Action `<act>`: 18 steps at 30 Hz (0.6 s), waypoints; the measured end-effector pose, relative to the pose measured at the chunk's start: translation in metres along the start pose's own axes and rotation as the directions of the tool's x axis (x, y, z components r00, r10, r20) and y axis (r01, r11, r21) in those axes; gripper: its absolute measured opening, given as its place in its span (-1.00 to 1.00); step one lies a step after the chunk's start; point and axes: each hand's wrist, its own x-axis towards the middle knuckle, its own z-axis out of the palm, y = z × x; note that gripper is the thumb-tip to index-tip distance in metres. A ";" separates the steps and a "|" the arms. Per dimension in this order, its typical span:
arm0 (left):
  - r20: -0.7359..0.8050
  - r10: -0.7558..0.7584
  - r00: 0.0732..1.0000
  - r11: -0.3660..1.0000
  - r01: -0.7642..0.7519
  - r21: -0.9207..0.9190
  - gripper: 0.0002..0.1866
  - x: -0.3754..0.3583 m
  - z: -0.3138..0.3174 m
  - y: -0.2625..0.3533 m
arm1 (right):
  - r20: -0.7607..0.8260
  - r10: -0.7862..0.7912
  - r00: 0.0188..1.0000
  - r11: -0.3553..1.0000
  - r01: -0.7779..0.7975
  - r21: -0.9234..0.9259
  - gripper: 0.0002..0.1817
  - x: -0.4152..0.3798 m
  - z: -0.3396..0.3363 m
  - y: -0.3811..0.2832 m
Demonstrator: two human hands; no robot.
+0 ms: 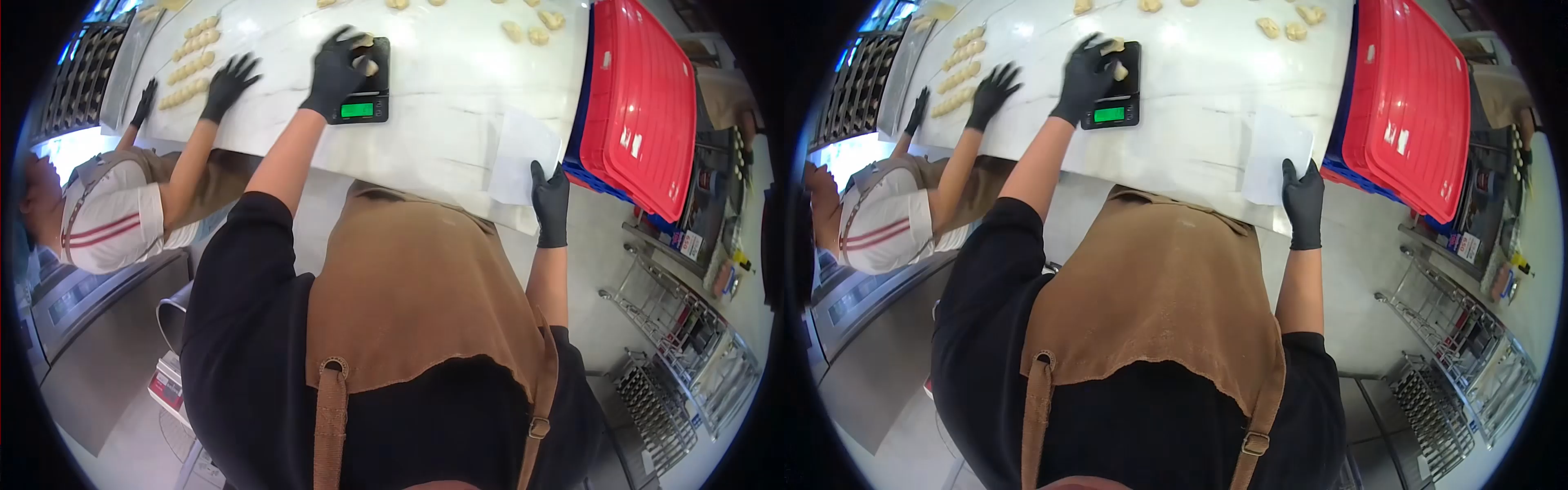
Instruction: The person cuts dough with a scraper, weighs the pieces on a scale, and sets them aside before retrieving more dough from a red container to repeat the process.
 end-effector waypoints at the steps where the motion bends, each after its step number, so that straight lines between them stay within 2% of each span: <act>1: -0.151 0.030 0.988 0.998 -0.020 0.068 -0.56 0.013 0.009 -0.024 | -0.024 -0.008 1.000 0.999 0.007 -0.045 -0.63 0.000 -0.004 -0.004; 3: 0.072 -0.132 0.989 0.985 0.122 0.125 -0.50 0.032 0.012 -0.040 | -0.081 -0.005 0.997 0.987 -0.008 -0.161 -0.63 -0.005 -0.021 -0.023; 4: 0.227 -0.111 0.968 0.989 0.086 0.117 -0.52 0.043 0.030 -0.069 | -0.081 -0.041 0.996 0.978 0.024 -0.206 -0.63 -0.007 -0.030 -0.039; 5: 0.297 0.018 0.955 0.974 -0.084 0.210 -0.57 0.058 0.027 -0.050 | -0.088 -0.066 0.994 0.974 0.045 -0.223 -0.63 -0.007 -0.036 -0.049; 7: 0.135 -0.054 0.989 0.992 0.068 -0.106 -0.67 0.051 0.032 0.013 | -0.039 -0.055 0.998 0.953 0.041 -0.300 -0.58 -0.005 -0.040 -0.051; 8: 0.127 0.079 0.989 0.977 -0.052 -0.206 -0.68 0.041 0.039 0.045 | -0.029 -0.030 0.999 0.921 0.017 -0.389 -0.56 -0.001 -0.037 -0.041; 9: 0.299 0.119 0.947 0.976 -0.056 -0.210 -0.69 0.027 0.056 0.067 | -0.018 -0.005 1.000 0.882 -0.004 -0.472 -0.53 0.001 -0.033 -0.030; 10: 0.447 0.161 0.880 0.868 0.089 -0.488 -0.69 0.005 0.076 0.094 | -0.015 -0.040 0.999 0.862 0.027 -0.507 -0.53 0.000 -0.027 -0.028; 11: 0.498 0.322 0.805 0.840 -0.001 -0.542 -0.70 -0.014 0.083 0.120 | -0.001 0.001 1.000 0.837 -0.001 -0.547 -0.58 -0.003 -0.022 -0.041; 13: 0.492 0.479 0.727 0.763 -0.068 -0.642 -0.71 -0.050 0.122 0.156 | 0.021 0.071 0.997 0.823 -0.047 -0.567 -0.61 -0.001 -0.016 -0.036; 15: 0.423 0.569 0.705 0.740 -0.215 -0.637 -0.73 -0.080 0.172 0.169 | -0.029 0.014 0.999 0.806 -0.028 -0.591 -0.63 0.003 -0.004 -0.027; 18: 0.572 0.357 0.739 0.851 -0.004 -0.526 -0.72 -0.084 0.169 0.194 | -0.083 -0.041 0.996 0.799 -0.017 -0.600 -0.63 0.023 0.011 -0.015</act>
